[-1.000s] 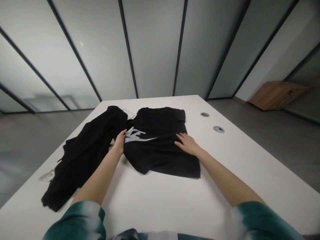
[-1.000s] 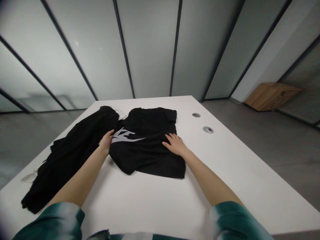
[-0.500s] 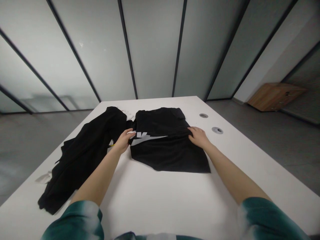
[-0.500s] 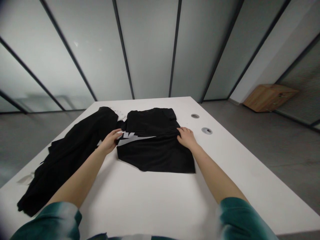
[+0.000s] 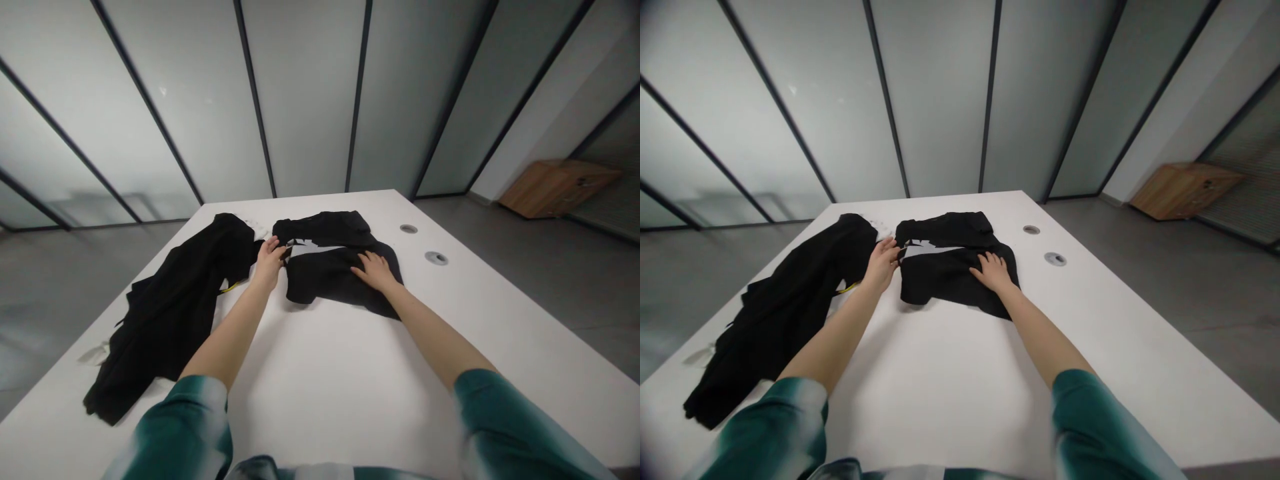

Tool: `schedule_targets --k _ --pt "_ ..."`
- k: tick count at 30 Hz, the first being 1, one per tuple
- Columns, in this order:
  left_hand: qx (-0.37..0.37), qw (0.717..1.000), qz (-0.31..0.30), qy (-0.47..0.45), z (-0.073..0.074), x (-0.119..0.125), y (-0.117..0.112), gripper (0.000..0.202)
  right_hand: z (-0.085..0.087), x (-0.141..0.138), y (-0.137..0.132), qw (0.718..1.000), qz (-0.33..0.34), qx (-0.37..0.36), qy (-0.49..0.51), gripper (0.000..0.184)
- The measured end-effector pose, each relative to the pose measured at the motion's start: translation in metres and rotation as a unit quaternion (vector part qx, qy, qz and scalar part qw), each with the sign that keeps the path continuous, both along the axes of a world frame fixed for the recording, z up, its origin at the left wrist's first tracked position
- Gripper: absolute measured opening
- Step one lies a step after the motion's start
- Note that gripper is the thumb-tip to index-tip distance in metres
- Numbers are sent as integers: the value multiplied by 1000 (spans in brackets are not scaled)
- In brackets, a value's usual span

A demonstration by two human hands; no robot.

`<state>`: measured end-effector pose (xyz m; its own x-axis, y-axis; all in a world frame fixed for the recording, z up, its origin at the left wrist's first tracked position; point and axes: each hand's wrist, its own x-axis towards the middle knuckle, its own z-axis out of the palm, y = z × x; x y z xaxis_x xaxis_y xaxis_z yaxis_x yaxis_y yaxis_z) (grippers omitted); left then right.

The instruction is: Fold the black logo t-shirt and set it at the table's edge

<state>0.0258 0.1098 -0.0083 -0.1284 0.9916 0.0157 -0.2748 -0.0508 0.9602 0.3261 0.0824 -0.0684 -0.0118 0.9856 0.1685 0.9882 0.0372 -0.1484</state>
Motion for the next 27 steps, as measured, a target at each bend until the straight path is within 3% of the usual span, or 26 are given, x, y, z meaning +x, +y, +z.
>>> schedule_targets --k 2,4,6,8,11,13,16,19,21,24,27 --pt "-18 997 61 52 -12 -11 5 35 10 5 -3 998 -31 60 -2 45" --pt "-27 990 65 123 -27 -26 2 17 21 4 -13 995 -6 94 12 34" --pt "-32 980 -16 194 -39 -39 -7 11 27 -4 -28 993 86 77 35 28" --pt "-12 960 -142 241 -46 -45 -19 14 27 -17 -44 980 192 24 45 32" --pt "58 931 -229 277 -48 -37 -36 39 17 -38 -60 971 239 -28 15 57" --pt "78 924 -223 302 -47 -23 -42 41 8 -48 -61 977 213 -25 -4 63" --pt "79 920 -198 329 -48 2 -38 33 2 -53 -47 981 193 -15 -8 42" --pt "83 928 -149 330 -46 21 -18 23 2 -49 -22 983 182 -15 20 27" --pt "63 944 -106 306 -40 28 0 16 5 -47 -3 986 151 -10 73 26" --pt "14 972 -40 232 -25 34 25 24 13 -51 23 977 96 -10 189 26" --pt "0 988 -30 154 -7 34 34 29 28 -62 37 959 73 14 273 26"
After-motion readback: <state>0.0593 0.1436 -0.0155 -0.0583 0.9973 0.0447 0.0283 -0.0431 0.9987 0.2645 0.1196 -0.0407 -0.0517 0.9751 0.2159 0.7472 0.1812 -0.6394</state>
